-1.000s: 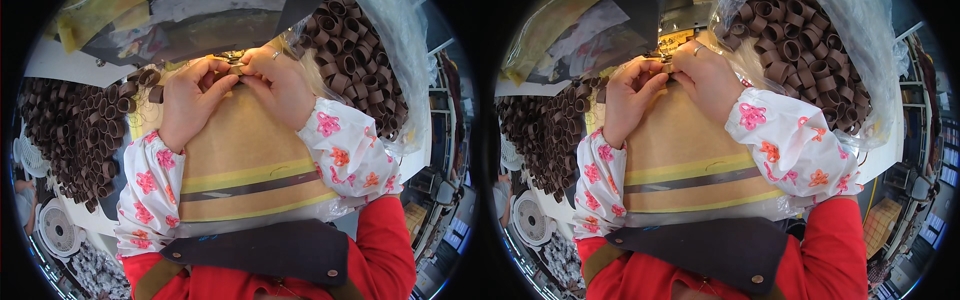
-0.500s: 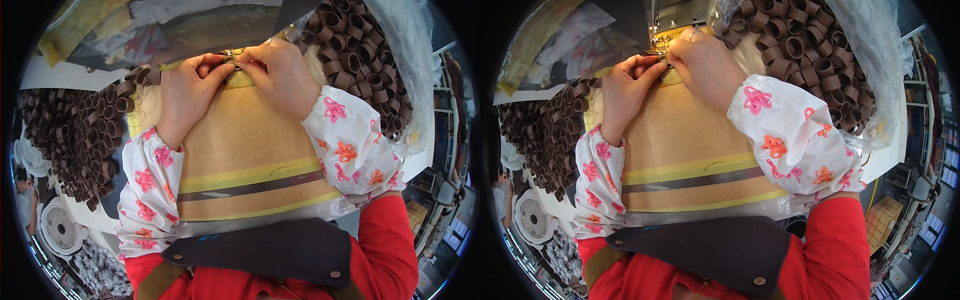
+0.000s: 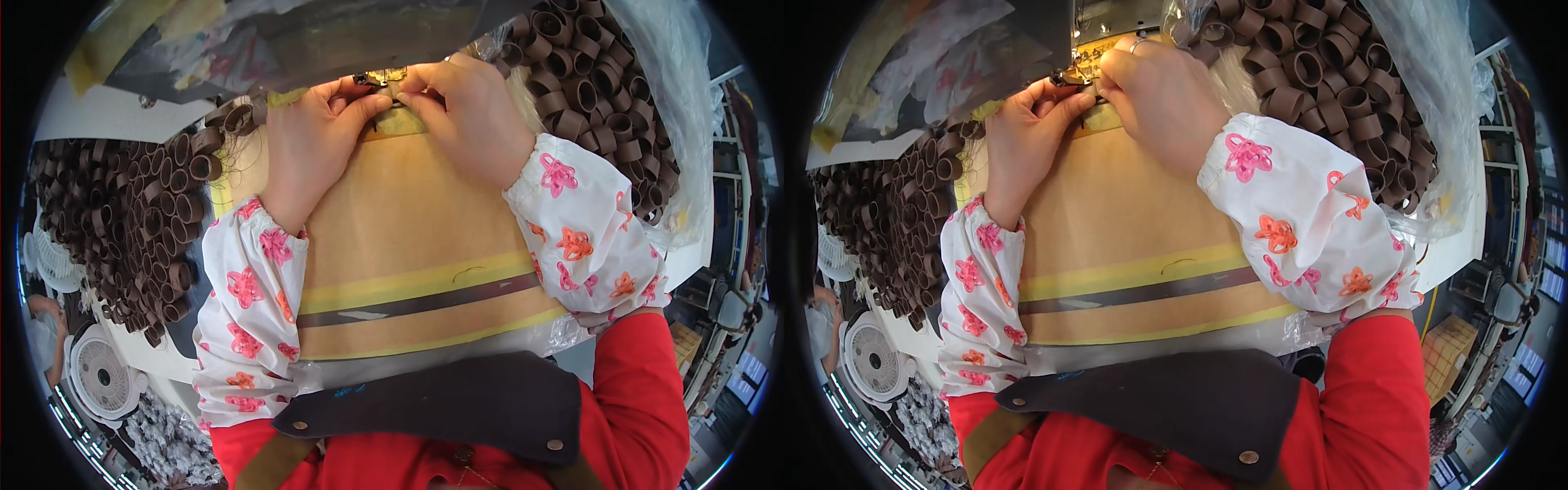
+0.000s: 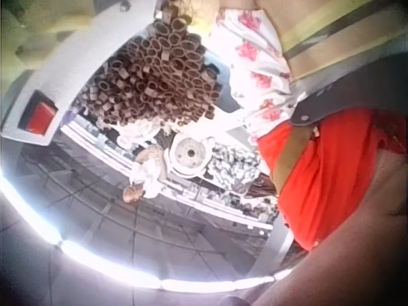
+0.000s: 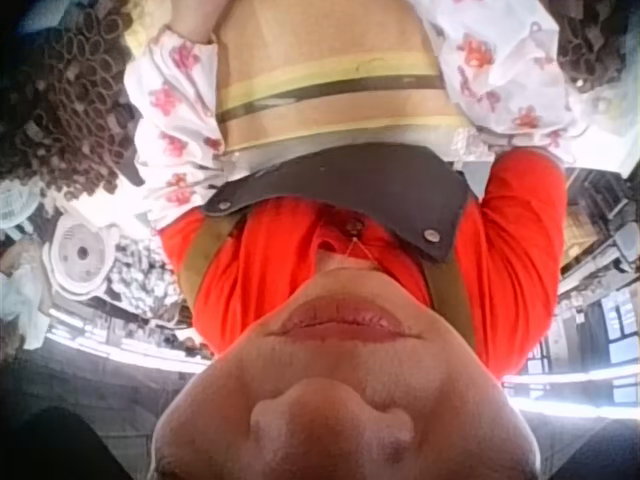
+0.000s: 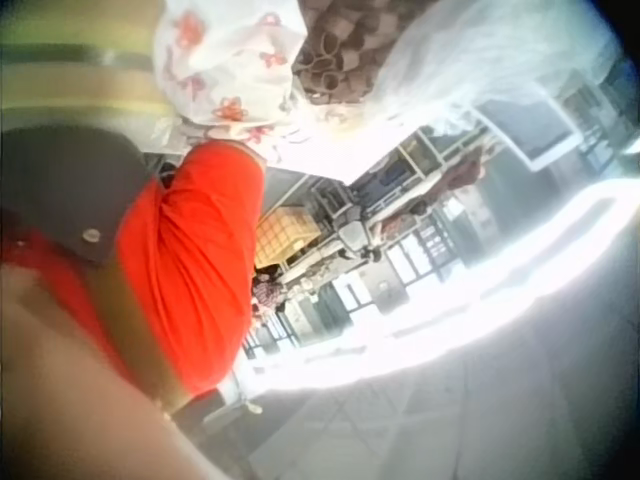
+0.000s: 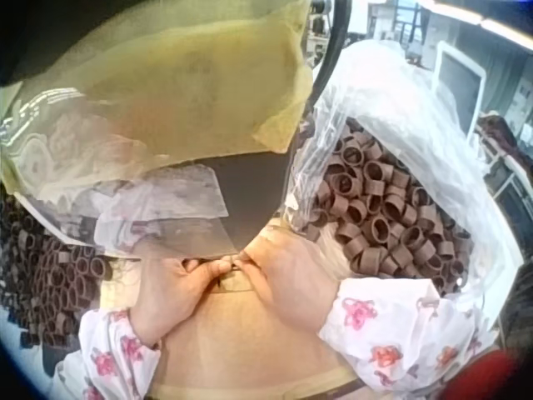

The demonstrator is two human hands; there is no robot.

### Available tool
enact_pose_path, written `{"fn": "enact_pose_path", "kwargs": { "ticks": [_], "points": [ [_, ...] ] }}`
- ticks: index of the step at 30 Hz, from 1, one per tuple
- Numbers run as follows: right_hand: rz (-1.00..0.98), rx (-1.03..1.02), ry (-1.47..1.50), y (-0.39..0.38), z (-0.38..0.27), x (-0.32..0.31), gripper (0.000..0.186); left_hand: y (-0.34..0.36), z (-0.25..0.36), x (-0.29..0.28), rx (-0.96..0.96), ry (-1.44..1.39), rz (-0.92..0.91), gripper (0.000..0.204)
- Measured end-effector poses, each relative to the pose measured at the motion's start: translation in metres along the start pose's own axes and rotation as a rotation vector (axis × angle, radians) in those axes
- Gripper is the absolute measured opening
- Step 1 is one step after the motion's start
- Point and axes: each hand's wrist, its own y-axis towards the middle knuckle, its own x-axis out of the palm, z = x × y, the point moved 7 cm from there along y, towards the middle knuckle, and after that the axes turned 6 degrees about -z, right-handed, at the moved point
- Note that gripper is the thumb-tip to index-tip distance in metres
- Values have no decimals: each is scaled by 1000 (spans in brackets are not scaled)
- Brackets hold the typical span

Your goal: The recorder is sewing small leather loops using an industrial sewing machine.

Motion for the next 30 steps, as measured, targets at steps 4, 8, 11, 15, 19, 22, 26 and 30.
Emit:
{"fn": "enact_pose_path", "kwargs": {
  "ticks": [4, 8, 11, 15, 19, 22, 26, 30],
  "points": [
    [-4, 32, -78, 0, -2, -2, 8, -1, -2, 1, 16, -58, 6, 23],
    [-6, 22, -72, 2, -2, 0, 9, -1, -3, -4, 4, -29, 8, 23],
    [-36, 33, -123, 3, -4, 1, 12, 0, -2, -2, 40, -7, 21, 23],
    [-52, 52, -107, 2, -2, 0, 11, -1, 1, 0, 23, -45, -6, 24],
    [-13, 11, -88, 2, -5, 4, 11, -2, -7, 0, -16, -17, -12, 24],
    [-7, 19, -97, 0, -2, -2, 10, -3, 0, 0, 22, -18, 8, 24],
    [7, -4, -24, -1, -1, 1, 9, -4, 2, 0, 49, -43, 27, 23],
    [9, -31, 50, 1, 9, 5, 11, -2, 9, -1, 181, 66, 73, 22]
  ]
}}
